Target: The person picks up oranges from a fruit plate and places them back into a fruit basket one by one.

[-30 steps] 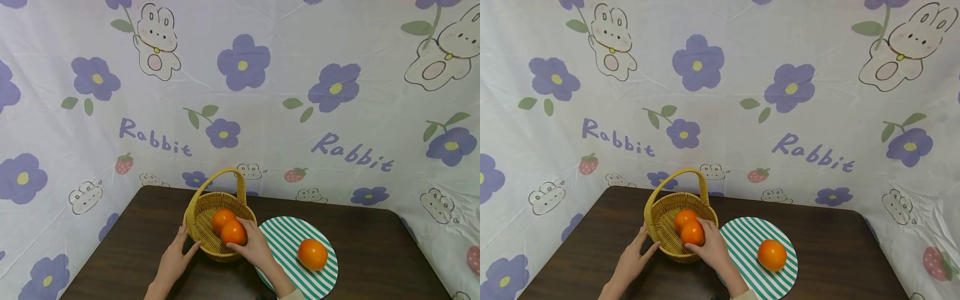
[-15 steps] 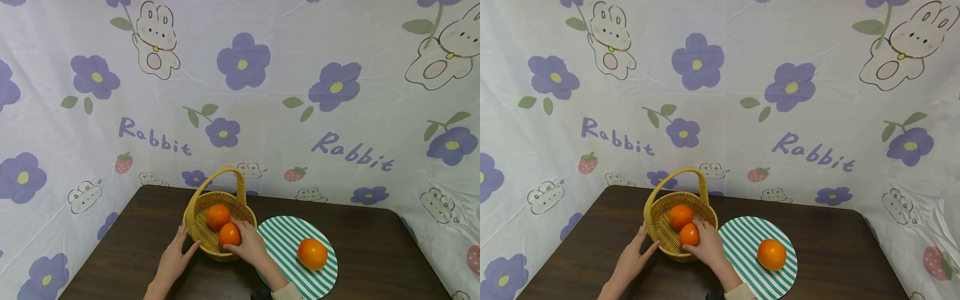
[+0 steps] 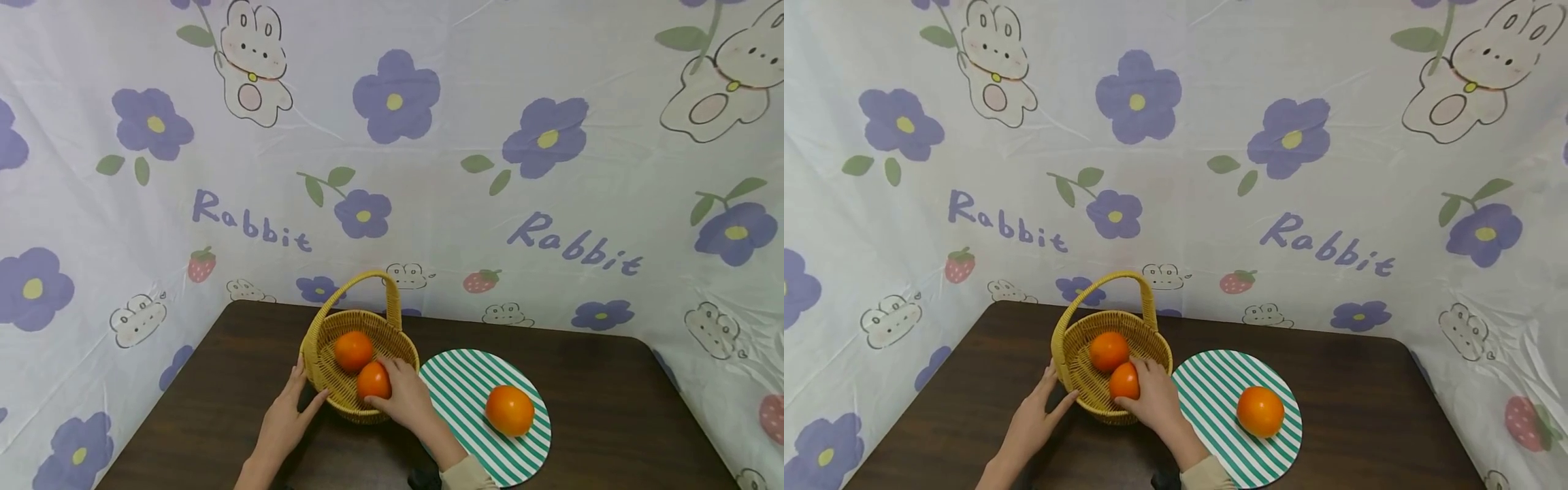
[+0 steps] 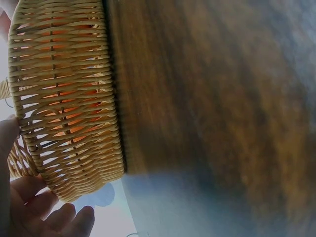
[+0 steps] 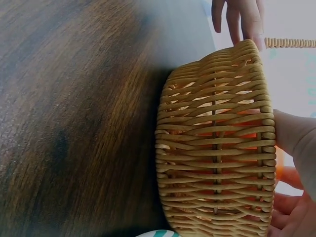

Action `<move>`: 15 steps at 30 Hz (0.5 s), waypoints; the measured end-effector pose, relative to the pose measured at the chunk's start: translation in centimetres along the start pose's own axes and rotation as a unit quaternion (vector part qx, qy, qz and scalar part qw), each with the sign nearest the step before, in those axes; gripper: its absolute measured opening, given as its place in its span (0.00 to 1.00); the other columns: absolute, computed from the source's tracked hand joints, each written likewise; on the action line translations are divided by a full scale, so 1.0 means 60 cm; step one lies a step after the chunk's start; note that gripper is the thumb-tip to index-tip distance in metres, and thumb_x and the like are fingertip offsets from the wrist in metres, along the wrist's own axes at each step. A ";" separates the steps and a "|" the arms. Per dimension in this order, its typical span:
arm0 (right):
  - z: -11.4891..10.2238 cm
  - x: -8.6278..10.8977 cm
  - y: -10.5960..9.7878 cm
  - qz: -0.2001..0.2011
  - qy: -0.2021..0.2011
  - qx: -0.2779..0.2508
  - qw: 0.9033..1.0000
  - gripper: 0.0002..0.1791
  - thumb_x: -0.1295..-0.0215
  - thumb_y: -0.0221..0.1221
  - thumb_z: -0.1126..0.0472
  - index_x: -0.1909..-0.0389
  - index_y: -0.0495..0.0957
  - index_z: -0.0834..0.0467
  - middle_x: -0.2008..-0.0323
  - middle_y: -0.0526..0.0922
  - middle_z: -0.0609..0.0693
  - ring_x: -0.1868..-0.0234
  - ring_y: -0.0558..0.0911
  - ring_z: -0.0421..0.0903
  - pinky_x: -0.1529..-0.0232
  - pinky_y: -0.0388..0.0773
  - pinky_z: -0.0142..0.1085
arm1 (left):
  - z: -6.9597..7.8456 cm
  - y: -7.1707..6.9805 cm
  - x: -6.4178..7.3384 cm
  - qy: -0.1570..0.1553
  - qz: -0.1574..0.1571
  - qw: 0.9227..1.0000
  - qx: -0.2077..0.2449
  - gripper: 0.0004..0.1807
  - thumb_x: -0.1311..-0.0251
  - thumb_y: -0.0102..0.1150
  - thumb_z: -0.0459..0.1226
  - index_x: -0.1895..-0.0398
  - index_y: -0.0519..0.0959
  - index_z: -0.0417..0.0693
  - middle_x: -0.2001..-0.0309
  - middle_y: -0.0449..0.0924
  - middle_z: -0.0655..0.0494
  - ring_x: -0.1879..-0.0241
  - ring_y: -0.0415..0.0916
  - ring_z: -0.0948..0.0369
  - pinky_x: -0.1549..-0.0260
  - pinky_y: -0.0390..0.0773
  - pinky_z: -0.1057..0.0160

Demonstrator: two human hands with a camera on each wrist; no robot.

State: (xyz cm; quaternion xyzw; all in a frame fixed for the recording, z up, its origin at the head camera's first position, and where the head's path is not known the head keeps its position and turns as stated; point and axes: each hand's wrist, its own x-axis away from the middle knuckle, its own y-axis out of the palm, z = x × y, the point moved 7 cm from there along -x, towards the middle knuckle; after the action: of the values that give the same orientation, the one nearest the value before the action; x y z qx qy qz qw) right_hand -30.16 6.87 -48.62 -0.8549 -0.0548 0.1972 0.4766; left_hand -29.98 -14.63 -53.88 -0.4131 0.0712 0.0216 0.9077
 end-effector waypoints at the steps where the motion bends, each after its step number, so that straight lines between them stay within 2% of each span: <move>1: 0.000 0.001 -0.001 0.000 -0.002 -0.005 1.000 0.40 0.50 0.68 0.46 0.38 0.68 0.58 0.48 0.74 0.58 0.50 0.76 0.55 0.58 0.77 0.50 | 0.000 0.001 0.000 -0.001 0.000 1.000 0.000 0.45 0.43 0.49 0.63 0.27 0.45 0.62 0.27 0.47 0.56 0.32 0.54 0.51 0.46 0.65 0.39; 9: -0.008 0.015 -0.009 -0.004 -0.039 -0.074 0.996 0.34 0.43 0.64 0.53 0.37 0.67 0.59 0.41 0.68 0.61 0.44 0.73 0.58 0.50 0.74 0.52 | -0.001 0.001 0.000 0.000 0.000 1.000 -0.003 0.45 0.43 0.49 0.63 0.27 0.45 0.61 0.28 0.47 0.55 0.32 0.55 0.50 0.45 0.65 0.39; 15: -0.009 0.030 -0.038 0.027 -0.049 -0.099 0.994 0.30 0.41 0.63 0.56 0.38 0.68 0.56 0.40 0.67 0.58 0.42 0.71 0.56 0.48 0.74 0.48 | -0.001 0.002 0.000 -0.003 -0.005 1.000 -0.001 0.45 0.43 0.48 0.64 0.27 0.44 0.61 0.28 0.47 0.55 0.32 0.55 0.50 0.44 0.64 0.38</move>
State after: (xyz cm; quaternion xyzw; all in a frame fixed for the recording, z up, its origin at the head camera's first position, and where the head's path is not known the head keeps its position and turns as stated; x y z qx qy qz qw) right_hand -28.11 8.18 -46.97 -0.8885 -0.0743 0.2448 0.3809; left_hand -30.01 -14.58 -54.03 -0.4142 0.0663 0.0189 0.9076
